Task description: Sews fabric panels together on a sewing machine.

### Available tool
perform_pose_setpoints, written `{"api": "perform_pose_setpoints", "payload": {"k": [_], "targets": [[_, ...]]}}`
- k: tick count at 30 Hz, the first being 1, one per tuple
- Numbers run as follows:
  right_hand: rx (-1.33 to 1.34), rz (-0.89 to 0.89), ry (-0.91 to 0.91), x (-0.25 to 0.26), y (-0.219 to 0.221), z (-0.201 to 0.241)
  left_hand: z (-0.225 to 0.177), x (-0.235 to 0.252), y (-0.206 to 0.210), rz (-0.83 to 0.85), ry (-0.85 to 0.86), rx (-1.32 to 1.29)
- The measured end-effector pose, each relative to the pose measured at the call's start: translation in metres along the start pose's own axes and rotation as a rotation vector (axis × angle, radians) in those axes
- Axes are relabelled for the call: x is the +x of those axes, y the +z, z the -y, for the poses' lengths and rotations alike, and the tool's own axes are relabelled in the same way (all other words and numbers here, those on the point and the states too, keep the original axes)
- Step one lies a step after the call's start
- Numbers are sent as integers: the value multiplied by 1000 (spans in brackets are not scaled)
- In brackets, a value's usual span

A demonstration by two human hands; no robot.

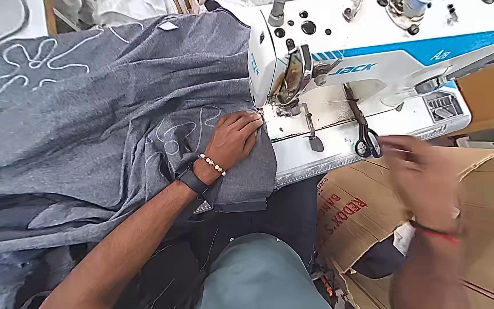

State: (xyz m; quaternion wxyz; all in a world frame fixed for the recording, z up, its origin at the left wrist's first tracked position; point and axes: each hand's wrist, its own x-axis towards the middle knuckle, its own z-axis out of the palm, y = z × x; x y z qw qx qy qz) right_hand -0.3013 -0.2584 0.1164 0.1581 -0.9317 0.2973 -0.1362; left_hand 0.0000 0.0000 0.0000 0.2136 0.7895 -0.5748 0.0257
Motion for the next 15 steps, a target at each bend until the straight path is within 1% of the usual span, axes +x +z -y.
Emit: {"api": "perform_pose_setpoints", "payload": {"k": [2, 3, 5, 8, 10, 13, 15], "targets": [[42, 50, -85, 26, 66, 31, 3, -4, -2, 9, 6, -8], [51, 78, -112, 35, 89, 39, 5, -5, -3, 13, 7, -7], [95, 104, -178, 43, 118, 51, 7, -4, -2, 15, 12, -3], [157, 50, -275, 49, 145, 79, 8, -4, -1, 20, 0, 5], [157, -8, -301, 48, 159, 97, 8, -5, -1, 31, -1, -1], [119, -122, -337, 47, 175, 114, 9, -4, -1, 35, 8, -12], [118, -160, -419, 41, 180, 120, 11, -3, -2, 40, 10, -17]]}}
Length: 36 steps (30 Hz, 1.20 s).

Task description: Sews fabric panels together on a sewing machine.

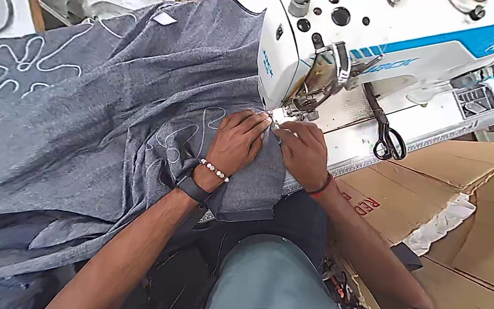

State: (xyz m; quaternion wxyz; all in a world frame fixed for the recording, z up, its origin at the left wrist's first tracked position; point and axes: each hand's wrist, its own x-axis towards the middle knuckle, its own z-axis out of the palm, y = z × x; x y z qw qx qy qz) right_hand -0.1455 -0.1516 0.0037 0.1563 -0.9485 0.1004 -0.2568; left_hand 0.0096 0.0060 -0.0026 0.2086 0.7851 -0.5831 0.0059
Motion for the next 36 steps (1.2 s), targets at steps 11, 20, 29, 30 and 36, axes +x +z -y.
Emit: {"api": "perform_pose_setpoints", "payload": {"k": [11, 20, 29, 30, 36], "targets": [[-203, -76, -2, -19, 7, 14, 26, 17, -13, 57, 189, 61], [-53, 140, 430, 9, -10, 19, -42, -4, 3, 105, -173, 178], [470, 232, 656, -16, -22, 46, -23, -8, -8, 63, -59, 134], [555, 264, 705, -27, -23, 53, -24, -8, -7, 65, -61, 141], [548, 116, 694, -35, -35, 66, -29, -3, -2, 15, -68, 145]]}}
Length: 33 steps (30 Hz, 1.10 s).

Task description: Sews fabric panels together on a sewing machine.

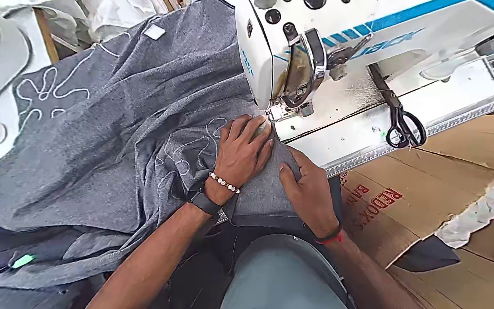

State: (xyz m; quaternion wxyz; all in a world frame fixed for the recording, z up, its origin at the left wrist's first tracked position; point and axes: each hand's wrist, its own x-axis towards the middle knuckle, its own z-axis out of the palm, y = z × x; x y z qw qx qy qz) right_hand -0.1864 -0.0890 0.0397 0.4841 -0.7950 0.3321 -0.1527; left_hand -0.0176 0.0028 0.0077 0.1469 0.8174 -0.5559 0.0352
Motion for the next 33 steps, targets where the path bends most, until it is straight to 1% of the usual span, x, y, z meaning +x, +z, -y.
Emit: {"api": "perform_pose_setpoints", "payload": {"k": [3, 6, 7, 9, 11, 12, 16, 21, 33], "targets": [[-76, -14, -32, 14, 5, -7, 6, 4, 0, -60, 61, 42], [-191, 8, -39, 19, 15, -14, 10, 5, -2, -65, 127, 75], [-227, 30, -38, 18, 14, -13, 7, 5, -2, -50, 120, 71], [-263, 77, -32, 8, 11, -10, -4, -2, -1, 11, 49, 41], [-219, 108, -9, -3, 6, -8, -9, -8, 4, 52, -35, -18], [-183, 107, -4, -8, 3, -7, -8, -11, 5, 64, -48, -37], [-135, 47, -28, -11, 7, -2, 0, -11, 2, 78, -11, -30], [-192, 0, -52, 4, 15, -7, 7, -5, 2, 40, 33, 21], [-272, -7, -43, 15, 19, -6, 14, 1, -1, -6, 100, 48]]}}
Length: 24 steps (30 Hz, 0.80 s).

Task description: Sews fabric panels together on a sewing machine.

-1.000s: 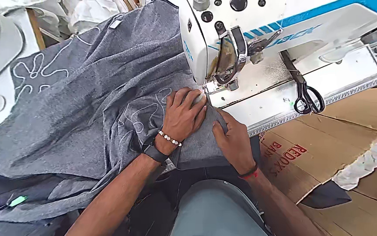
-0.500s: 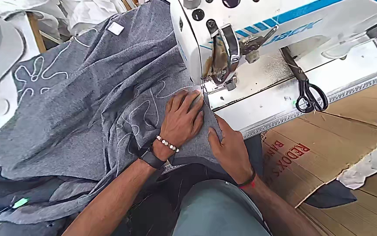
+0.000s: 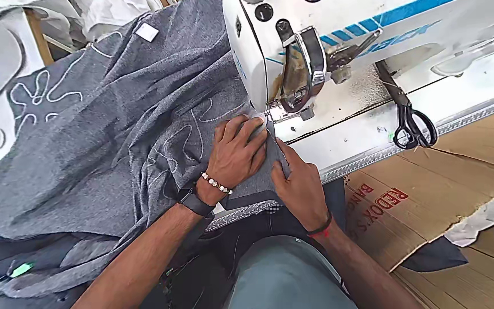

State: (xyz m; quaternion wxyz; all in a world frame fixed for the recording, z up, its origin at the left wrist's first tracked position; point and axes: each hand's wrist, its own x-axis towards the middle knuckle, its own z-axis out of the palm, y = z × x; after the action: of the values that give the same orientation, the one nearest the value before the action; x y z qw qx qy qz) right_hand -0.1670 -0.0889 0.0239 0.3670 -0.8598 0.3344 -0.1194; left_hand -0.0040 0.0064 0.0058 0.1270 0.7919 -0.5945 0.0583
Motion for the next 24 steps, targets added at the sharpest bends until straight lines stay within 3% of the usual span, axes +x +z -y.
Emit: {"api": "perform_pose_setpoints", "payload": {"k": [24], "targets": [[-103, -38, 63, 31, 6, 7, 1, 4, -7, 4, 75, 9]]}}
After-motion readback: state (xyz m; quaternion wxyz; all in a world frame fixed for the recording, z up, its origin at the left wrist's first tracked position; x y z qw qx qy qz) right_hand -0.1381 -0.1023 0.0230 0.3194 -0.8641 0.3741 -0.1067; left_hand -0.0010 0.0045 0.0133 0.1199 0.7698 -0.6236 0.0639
